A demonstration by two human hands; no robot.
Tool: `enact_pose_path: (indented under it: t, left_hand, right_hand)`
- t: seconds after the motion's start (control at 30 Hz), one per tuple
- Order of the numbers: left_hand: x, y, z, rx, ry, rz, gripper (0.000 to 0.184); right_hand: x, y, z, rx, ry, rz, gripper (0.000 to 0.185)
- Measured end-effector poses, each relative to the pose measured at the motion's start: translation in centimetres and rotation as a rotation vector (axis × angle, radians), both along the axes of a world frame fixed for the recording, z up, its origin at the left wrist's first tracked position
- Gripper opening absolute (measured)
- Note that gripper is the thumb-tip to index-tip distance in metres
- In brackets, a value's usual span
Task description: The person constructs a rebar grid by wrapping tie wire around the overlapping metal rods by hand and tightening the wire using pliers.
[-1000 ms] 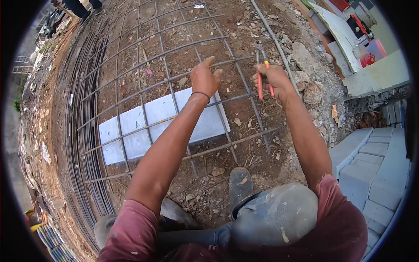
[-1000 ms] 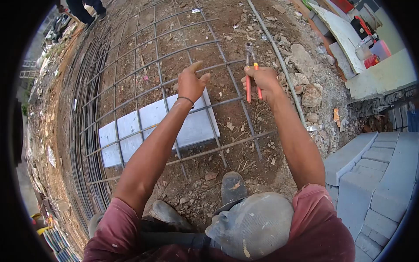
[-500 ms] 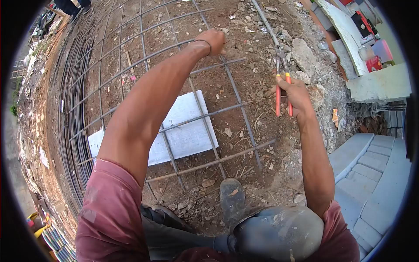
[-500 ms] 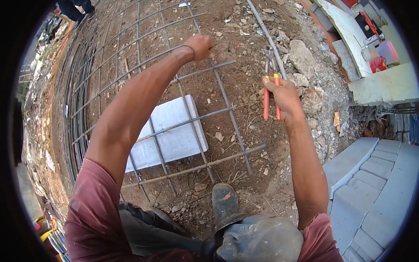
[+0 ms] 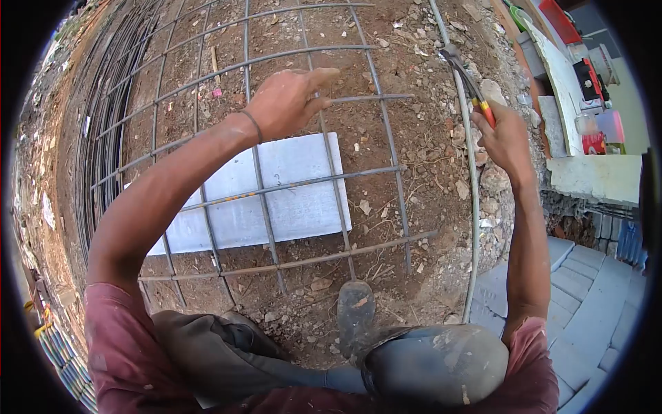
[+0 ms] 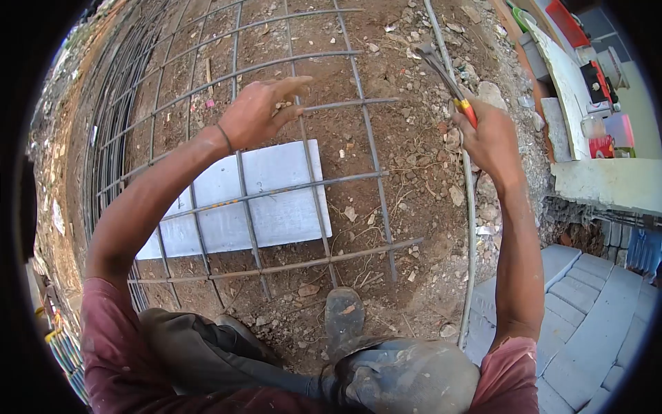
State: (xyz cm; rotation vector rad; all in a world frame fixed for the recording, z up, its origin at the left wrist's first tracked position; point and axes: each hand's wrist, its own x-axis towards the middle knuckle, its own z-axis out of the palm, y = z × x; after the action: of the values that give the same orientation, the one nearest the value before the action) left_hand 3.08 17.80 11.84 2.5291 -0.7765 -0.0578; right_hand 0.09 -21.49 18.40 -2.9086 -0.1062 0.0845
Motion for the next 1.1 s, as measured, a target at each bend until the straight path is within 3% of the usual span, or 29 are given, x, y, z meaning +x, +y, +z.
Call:
enact_pose_path:
  t: [0.07, 0.1, 0.17, 0.27, 0.3, 0.4, 0.6, 0.73, 1.1]
  left_hand:
    - [-4.6, 5.1, -0.4, -0.026, -0.033, -0.036, 0.056]
    - [-6.8, 7.4, -0.7, -0.044, -0.032, -0.02, 0.056]
    - [-10.5, 10.5, -1.3, -0.108, -0.04, 0.108, 0.054]
    - [-12.6, 12.2, -5.6, -0.231, -0.13, 0.296, 0.053]
    - [-12.7, 12.2, -7.0, -0.239, -0.083, 0.284, 0.063]
    - [-12.3, 11.4, -9.1, -0.307, -0.097, 0.348, 0.076]
    - [-13.0, 11.8, -9.8, -0.225, -0.093, 0.354, 0.088]
    - [-13.0, 11.8, -10.3, -0.271, -0.131, 0.359, 0.087]
    - [-13.3, 11.7, -9.6, -0.203, -0.09, 0.386, 0.089]
  right_hand:
    - [1.5, 2.6, 4.5, -0.225, -0.278, 0.31, 0.032]
    - [2.5, 4.4, 6.2, -0.241, -0.276, 0.328, 0.032]
    - [4.8, 8.0, 8.2, -0.556, -0.322, 0.526, 0.033]
    - [8.7, 11.4, 6.5, -0.825, -0.219, 0.685, 0.039]
    - [8.8, 13.7, 6.2, -0.976, -0.049, 0.598, 0.042]
    - [9.7, 13.0, 3.2, -1.171, -0.278, 0.738, 0.049]
    - [7.9, 17.1, 2.5, -1.312, -0.216, 0.694, 0.058]
    - [8.4, 15.8, 1.7, -1.331, -0.349, 0.831, 0.06]
    - [7.9, 16.0, 2.1, -1.336, -0.328, 0.821, 0.041]
